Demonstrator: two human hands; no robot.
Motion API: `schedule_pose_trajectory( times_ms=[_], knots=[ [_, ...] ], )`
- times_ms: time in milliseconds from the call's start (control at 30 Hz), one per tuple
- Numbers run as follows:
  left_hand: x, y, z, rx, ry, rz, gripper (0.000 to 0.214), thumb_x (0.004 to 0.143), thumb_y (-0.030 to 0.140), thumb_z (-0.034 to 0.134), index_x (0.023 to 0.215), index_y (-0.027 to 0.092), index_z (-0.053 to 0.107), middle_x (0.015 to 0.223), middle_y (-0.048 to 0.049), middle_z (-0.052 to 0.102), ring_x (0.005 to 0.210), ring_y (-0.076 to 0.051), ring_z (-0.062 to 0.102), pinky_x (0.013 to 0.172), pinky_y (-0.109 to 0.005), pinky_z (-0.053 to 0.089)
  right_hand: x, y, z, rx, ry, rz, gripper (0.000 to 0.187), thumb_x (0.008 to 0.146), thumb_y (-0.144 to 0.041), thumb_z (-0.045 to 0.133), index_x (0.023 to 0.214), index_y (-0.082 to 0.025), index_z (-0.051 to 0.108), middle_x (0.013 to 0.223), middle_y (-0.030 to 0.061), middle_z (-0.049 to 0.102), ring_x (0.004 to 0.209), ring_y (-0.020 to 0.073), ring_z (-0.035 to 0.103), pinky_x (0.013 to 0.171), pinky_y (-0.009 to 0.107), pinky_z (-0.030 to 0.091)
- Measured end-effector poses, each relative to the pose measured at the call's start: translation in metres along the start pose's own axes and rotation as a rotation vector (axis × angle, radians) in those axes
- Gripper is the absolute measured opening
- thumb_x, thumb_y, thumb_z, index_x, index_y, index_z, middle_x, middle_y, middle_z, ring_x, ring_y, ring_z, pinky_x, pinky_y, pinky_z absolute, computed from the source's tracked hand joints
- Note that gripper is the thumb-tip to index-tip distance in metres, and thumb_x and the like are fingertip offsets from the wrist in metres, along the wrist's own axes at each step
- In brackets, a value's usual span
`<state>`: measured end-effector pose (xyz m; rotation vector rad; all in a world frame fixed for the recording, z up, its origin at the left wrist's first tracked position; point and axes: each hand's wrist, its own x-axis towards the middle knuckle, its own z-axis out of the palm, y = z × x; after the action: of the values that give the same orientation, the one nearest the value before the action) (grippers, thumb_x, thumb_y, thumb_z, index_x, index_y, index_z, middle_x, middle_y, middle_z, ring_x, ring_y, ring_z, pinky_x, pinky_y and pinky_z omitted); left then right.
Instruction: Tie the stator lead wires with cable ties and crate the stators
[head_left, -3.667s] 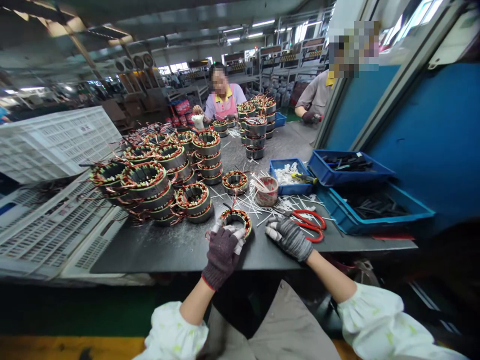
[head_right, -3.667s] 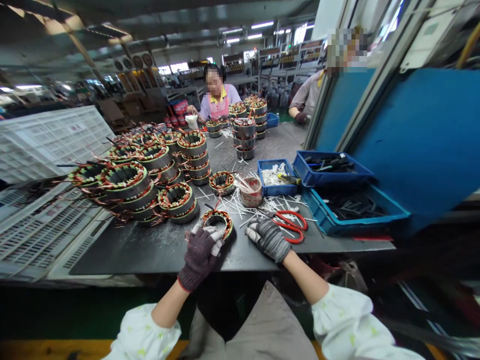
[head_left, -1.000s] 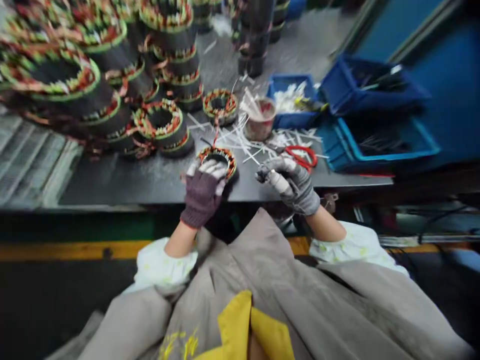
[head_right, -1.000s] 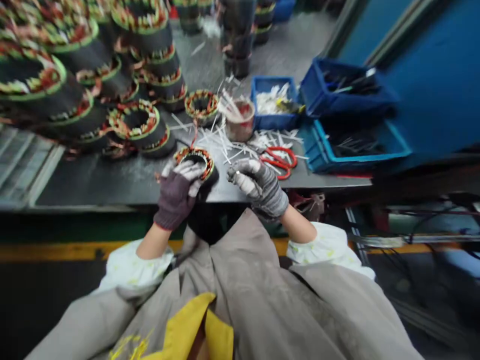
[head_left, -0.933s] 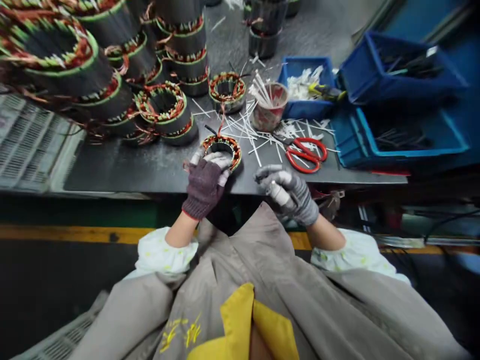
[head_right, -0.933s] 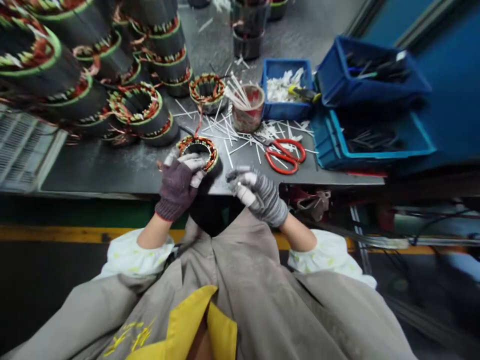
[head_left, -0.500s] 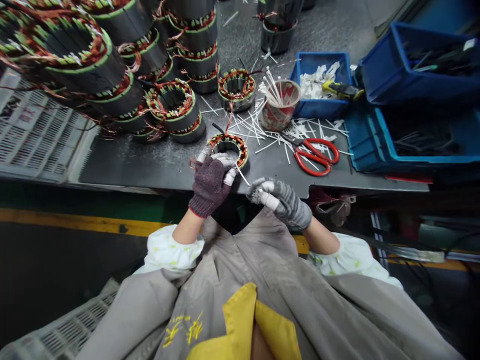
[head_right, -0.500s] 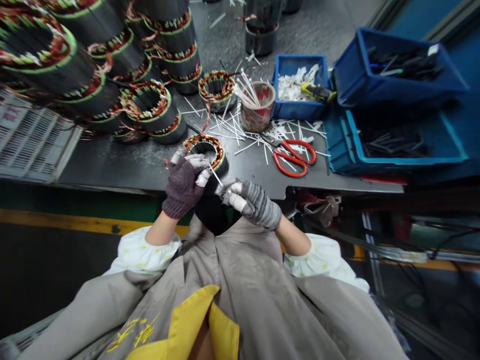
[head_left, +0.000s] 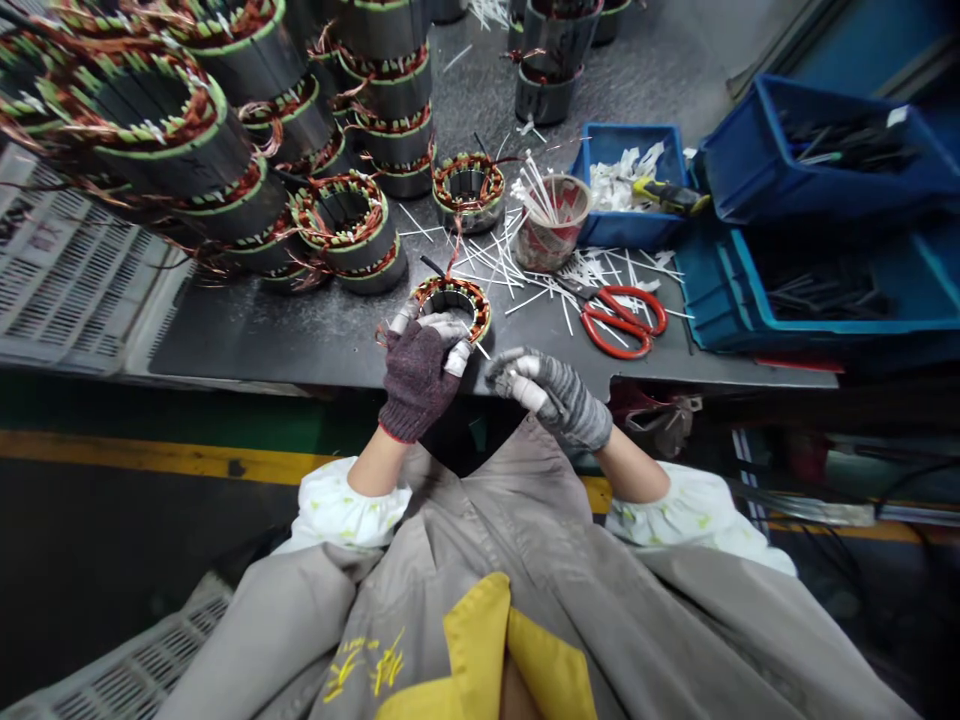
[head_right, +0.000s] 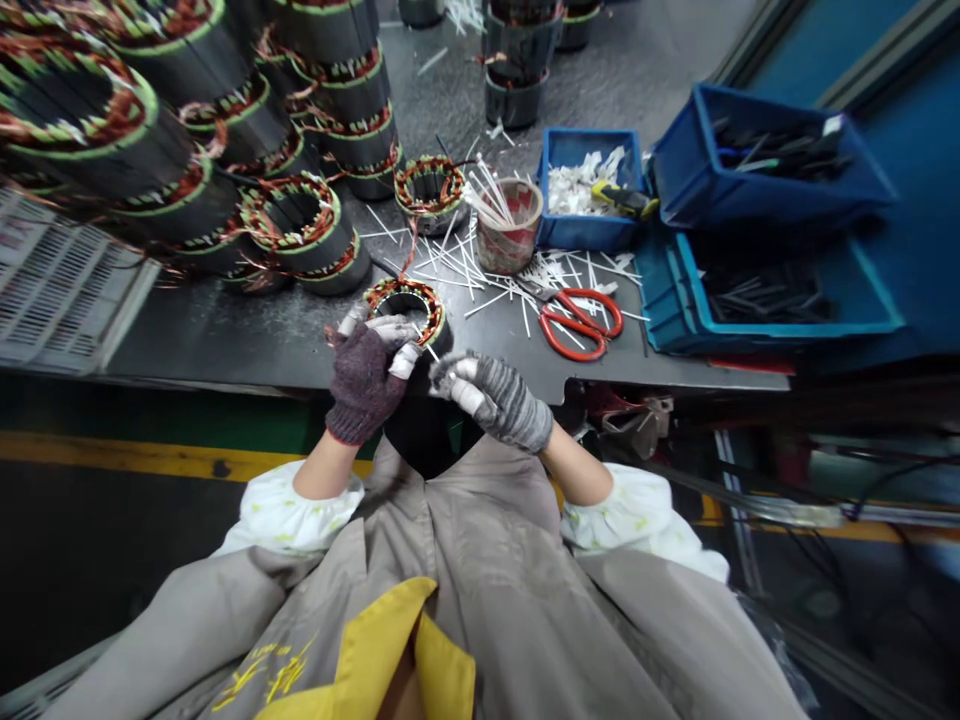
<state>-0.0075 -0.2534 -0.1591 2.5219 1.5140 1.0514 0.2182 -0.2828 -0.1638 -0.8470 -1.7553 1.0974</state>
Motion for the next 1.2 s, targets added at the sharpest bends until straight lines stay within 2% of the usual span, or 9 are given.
schedule_pose_trajectory(
  times_ms=[100, 200, 333, 500, 733, 967, 1033, 1133, 1200],
  knots=[
    [-0.002, 0.004, 0.005, -0.051, 0.083, -0.102, 0.023, 0.104, 0.035, 0.057, 0.119, 0.022, 0.07, 0.119, -0.0082, 0.08, 0.121, -0.024, 0.073, 0.125, -0.05, 0.045, 0.019, 0.008, 0.012, 0.133, 0.143, 0.08, 0.043, 0.101, -0.064, 0.062, 0.096, -0.024, 0.075, 0.106, 0.0074, 0.079, 0.099, 0.021, 0.076, 0.09, 0.036, 0.064],
    [-0.001, 0.007, 0.008, -0.126, 0.128, -0.181, 0.03, 0.104, 0.036, 0.06, 0.128, 0.02, 0.067, 0.122, -0.0091, 0.079, 0.116, -0.022, 0.074, 0.114, -0.044, 0.055, 0.029, 0.013, 0.022, 0.356, 0.256, 0.302, 0.049, 0.087, -0.07, 0.077, 0.101, -0.024, 0.07, 0.081, 0.001, 0.075, 0.068, 0.0165, 0.072, 0.062, 0.029, 0.061],
    [0.003, 0.007, 0.01, -0.076, 0.07, -0.081, 0.025, 0.106, 0.035, 0.054, 0.111, 0.023, 0.075, 0.109, -0.0049, 0.082, 0.109, -0.022, 0.075, 0.115, -0.047, 0.051, 0.028, 0.01, 0.027, 0.475, 0.311, 0.429, 0.051, 0.076, -0.066, 0.088, 0.094, -0.025, 0.064, 0.069, -0.0044, 0.07, 0.054, 0.0128, 0.064, 0.047, 0.023, 0.051],
    [0.005, 0.009, 0.011, 0.027, 0.067, -0.026, 0.028, 0.1, 0.032, 0.055, 0.115, 0.024, 0.078, 0.108, -0.0047, 0.081, 0.11, -0.026, 0.074, 0.115, -0.051, 0.045, 0.032, 0.008, 0.024, 0.209, 0.305, 0.311, 0.036, 0.085, -0.058, 0.081, 0.089, -0.024, 0.072, 0.076, -0.0005, 0.074, 0.065, 0.015, 0.066, 0.062, 0.029, 0.058],
    [0.002, 0.009, 0.002, -0.004, 0.018, 0.034, 0.033, 0.101, 0.034, 0.055, 0.124, 0.024, 0.076, 0.117, -0.0059, 0.081, 0.117, -0.024, 0.073, 0.117, -0.048, 0.043, 0.041, 0.022, 0.009, -0.241, 0.186, 0.086, 0.042, 0.098, -0.062, 0.064, 0.095, -0.024, 0.08, 0.097, 0.0078, 0.079, 0.09, 0.0248, 0.071, 0.086, 0.04, 0.058],
    [-0.002, 0.016, 0.003, 0.011, -0.106, 0.05, 0.036, 0.103, 0.041, 0.05, 0.12, 0.024, 0.078, 0.121, -0.0051, 0.08, 0.12, -0.024, 0.07, 0.114, -0.048, 0.04, 0.037, 0.002, -0.006, -0.801, 0.044, -0.157, 0.042, 0.104, -0.048, 0.053, 0.079, -0.022, 0.075, 0.072, 0.0098, 0.063, 0.067, 0.026, 0.059, 0.064, 0.042, 0.044],
    [-0.001, 0.014, 0.005, 0.053, -0.135, -0.01, 0.037, 0.104, 0.042, 0.05, 0.12, 0.024, 0.078, 0.123, -0.0063, 0.079, 0.12, -0.026, 0.069, 0.111, -0.049, 0.041, 0.041, -0.004, -0.01, -0.759, 0.079, -0.179, 0.037, 0.104, -0.046, 0.053, 0.079, -0.026, 0.071, 0.073, 0.0078, 0.062, 0.067, 0.0275, 0.061, 0.064, 0.043, 0.045],
    [0.0, 0.017, 0.003, 0.072, -0.137, -0.069, 0.036, 0.106, 0.043, 0.05, 0.118, 0.025, 0.078, 0.125, -0.0057, 0.079, 0.12, -0.026, 0.069, 0.111, -0.05, 0.04, 0.047, -0.019, -0.018, -0.444, 0.337, -0.201, 0.027, 0.107, -0.046, 0.053, 0.093, -0.032, 0.072, 0.081, 0.0063, 0.065, 0.076, 0.0295, 0.068, 0.071, 0.047, 0.053],
    [-0.002, 0.021, 0.001, 0.049, -0.11, -0.073, 0.033, 0.106, 0.042, 0.051, 0.117, 0.025, 0.078, 0.126, -0.0044, 0.079, 0.122, -0.025, 0.069, 0.115, -0.05, 0.039, 0.049, -0.031, -0.023, -0.261, 0.294, -0.186, 0.038, 0.112, -0.048, 0.044, 0.097, -0.032, 0.075, 0.079, 0.0067, 0.066, 0.082, 0.0292, 0.071, 0.073, 0.046, 0.057]
  ],
)
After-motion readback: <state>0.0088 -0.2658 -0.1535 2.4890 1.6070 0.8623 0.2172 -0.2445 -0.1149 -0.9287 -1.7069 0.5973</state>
